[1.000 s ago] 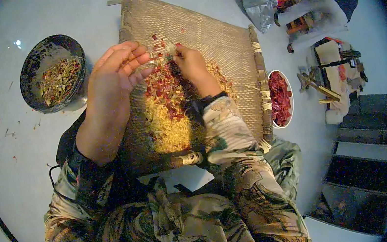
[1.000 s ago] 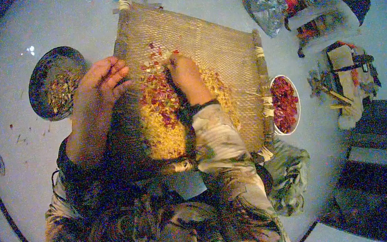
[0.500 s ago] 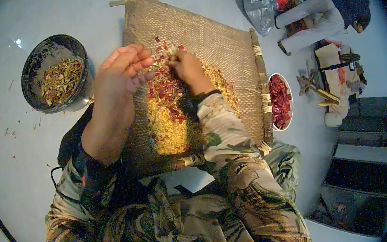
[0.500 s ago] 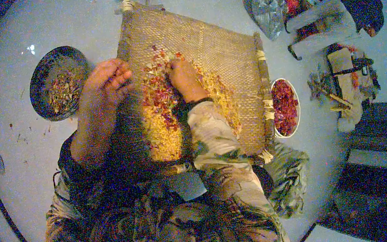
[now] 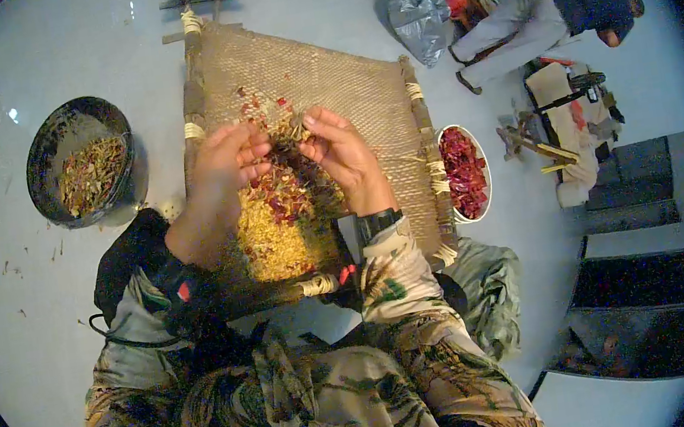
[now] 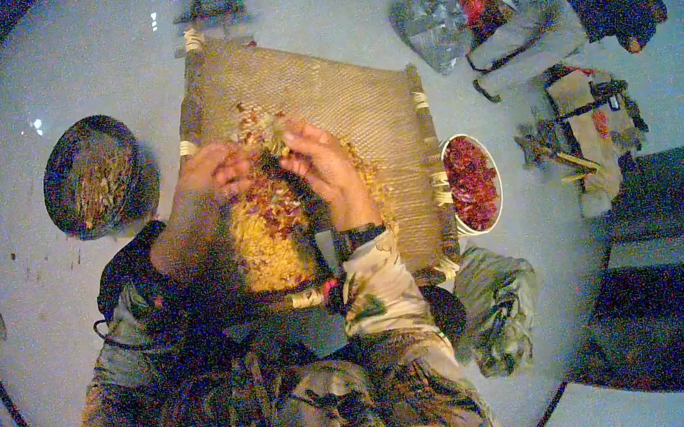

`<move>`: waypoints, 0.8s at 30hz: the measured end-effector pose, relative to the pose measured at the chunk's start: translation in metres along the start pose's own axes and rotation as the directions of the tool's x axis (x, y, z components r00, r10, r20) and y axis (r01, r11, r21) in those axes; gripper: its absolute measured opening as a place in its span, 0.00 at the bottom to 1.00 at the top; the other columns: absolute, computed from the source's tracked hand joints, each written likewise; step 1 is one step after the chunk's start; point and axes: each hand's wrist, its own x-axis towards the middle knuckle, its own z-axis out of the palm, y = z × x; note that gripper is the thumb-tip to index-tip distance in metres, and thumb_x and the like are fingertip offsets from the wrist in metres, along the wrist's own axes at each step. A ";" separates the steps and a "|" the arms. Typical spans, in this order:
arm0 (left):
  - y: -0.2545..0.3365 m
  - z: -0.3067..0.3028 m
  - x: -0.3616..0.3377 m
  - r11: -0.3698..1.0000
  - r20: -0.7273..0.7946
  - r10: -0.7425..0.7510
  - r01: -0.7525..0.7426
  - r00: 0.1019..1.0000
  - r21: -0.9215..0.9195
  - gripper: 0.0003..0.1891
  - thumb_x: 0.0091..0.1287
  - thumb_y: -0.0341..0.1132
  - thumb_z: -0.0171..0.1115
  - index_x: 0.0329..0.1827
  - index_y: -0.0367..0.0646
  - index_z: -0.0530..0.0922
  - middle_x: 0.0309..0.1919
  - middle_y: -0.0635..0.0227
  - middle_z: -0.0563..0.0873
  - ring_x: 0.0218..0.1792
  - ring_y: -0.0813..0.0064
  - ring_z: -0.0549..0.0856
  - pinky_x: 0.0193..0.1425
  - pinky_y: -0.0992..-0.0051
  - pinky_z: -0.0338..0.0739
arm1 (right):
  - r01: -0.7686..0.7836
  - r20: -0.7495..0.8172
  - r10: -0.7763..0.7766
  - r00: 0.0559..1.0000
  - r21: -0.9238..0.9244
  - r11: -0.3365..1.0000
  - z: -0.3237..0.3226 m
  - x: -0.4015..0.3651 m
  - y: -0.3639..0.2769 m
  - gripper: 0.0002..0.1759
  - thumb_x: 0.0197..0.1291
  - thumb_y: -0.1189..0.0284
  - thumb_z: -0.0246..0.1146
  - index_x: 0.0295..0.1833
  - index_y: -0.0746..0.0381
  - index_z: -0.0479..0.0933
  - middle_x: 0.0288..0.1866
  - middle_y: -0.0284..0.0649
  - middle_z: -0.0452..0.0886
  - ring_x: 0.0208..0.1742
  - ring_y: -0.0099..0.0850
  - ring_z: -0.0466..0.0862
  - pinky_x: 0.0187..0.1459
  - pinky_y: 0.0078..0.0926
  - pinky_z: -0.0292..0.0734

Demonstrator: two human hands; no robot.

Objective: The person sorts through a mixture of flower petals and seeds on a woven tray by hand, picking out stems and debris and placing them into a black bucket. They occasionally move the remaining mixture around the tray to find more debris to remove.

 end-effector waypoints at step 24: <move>-0.040 0.011 0.010 0.988 0.047 -0.107 0.112 0.993 -0.104 0.09 0.67 0.42 0.51 0.35 0.48 0.69 0.24 0.75 0.71 0.19 0.84 0.66 0.17 0.83 0.58 | 0.392 0.144 -0.627 0.765 -0.877 0.277 0.035 -0.094 -0.005 0.10 0.56 0.69 0.59 0.38 0.65 0.77 0.30 0.48 0.78 0.34 0.44 0.78 0.37 0.36 0.72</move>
